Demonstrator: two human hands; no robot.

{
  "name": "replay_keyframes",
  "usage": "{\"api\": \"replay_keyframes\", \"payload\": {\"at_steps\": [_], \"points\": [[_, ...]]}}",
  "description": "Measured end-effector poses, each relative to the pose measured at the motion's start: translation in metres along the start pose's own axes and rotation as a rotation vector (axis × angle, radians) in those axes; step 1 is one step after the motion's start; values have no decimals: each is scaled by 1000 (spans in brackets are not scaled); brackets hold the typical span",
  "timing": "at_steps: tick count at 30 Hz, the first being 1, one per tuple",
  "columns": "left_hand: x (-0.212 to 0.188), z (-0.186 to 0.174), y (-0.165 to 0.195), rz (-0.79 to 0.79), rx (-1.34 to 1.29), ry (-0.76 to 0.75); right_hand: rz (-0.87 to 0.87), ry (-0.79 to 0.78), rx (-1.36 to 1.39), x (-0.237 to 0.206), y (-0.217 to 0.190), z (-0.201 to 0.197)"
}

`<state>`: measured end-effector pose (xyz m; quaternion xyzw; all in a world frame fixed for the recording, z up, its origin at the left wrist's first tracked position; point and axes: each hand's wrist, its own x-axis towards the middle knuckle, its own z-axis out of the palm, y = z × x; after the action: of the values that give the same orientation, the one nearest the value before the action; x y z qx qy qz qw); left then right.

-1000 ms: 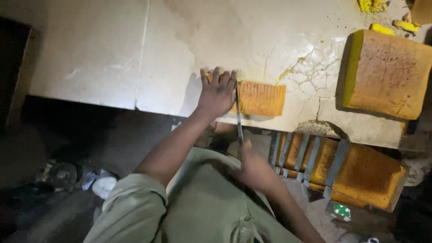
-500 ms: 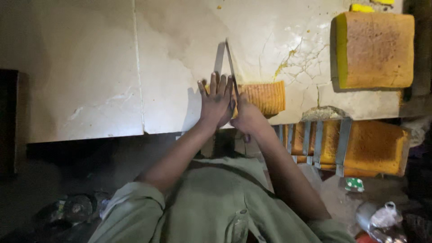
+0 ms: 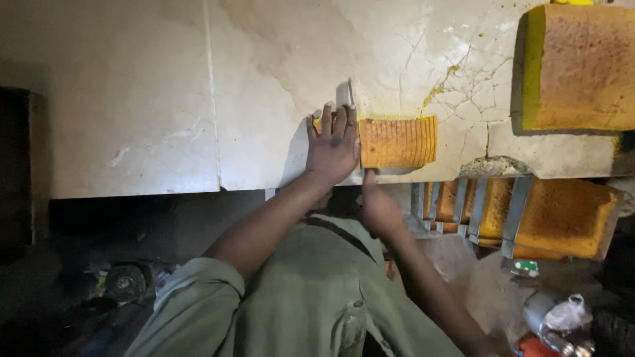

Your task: The person holds a rectangular yellow block steady on a tiled table and slices it into thin strips with a long knife, rotating the block between cuts. They set finished strips aside, then lift and reposition metal trays on the table.

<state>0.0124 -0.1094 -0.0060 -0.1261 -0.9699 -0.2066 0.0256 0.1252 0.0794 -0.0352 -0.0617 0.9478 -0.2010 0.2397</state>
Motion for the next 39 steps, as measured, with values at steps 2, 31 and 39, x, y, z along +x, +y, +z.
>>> {"api": "replay_keyframes", "payload": {"at_steps": [2,31,39], "points": [[-3,-4,-4,28,56,44,41,-57,13,33,-14,-22],[-9,-9,-23,18,-131,77,123,-220,52,-25,-99,-93],[-6,-1,-25,20,-156,31,50,-132,-1,-35,-36,-4]]}}
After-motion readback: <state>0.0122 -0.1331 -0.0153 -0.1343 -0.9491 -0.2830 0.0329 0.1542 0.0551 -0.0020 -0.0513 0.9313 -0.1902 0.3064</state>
